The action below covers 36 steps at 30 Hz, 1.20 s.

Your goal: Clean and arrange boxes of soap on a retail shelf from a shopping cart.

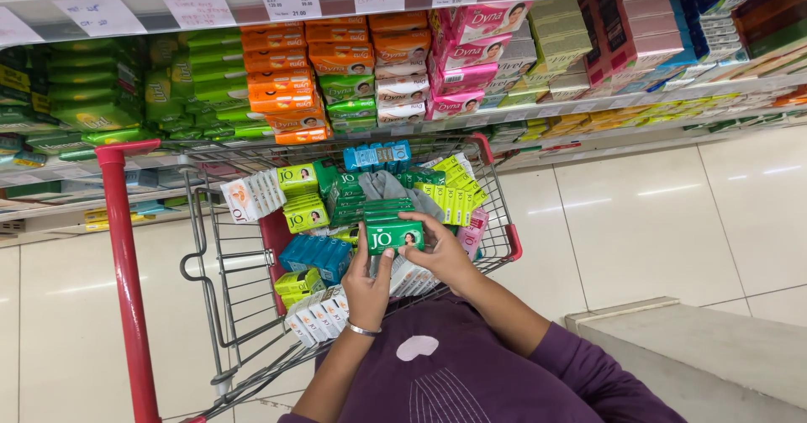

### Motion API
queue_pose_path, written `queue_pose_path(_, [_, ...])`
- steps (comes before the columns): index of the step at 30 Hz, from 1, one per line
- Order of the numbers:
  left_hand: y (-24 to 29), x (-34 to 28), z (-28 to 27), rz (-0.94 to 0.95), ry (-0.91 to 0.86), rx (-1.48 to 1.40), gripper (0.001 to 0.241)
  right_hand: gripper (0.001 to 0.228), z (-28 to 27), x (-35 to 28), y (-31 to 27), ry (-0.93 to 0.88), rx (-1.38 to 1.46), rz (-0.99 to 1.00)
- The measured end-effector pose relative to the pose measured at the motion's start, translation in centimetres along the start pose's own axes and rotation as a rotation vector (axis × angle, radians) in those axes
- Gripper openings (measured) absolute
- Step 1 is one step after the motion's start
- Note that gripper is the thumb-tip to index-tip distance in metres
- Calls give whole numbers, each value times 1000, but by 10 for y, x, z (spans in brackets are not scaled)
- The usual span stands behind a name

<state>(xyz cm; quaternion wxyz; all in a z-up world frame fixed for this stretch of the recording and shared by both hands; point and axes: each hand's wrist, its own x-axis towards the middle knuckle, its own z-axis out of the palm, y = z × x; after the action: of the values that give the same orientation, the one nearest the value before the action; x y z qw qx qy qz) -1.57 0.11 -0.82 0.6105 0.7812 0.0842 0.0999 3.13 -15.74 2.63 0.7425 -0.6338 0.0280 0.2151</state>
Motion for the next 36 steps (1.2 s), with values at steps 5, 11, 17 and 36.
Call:
queue_pose_path(5, [-1, -1, 0, -9, 2, 0, 66, 59, 0, 0, 1, 4, -8, 6])
queue_pose_path(11, [-1, -2, 0, -10, 5, -1, 66, 59, 0, -1, 1, 8, -20, 18])
queue_pose_path(17, [1, -3, -1, -17, 3, -10, 66, 59, 0, -1, 3, -2, -21, 4])
queue_pose_path(36, [-3, -8, -3, -35, 19, -56, 65, 58, 4, -3, 4, -27, -18, -17])
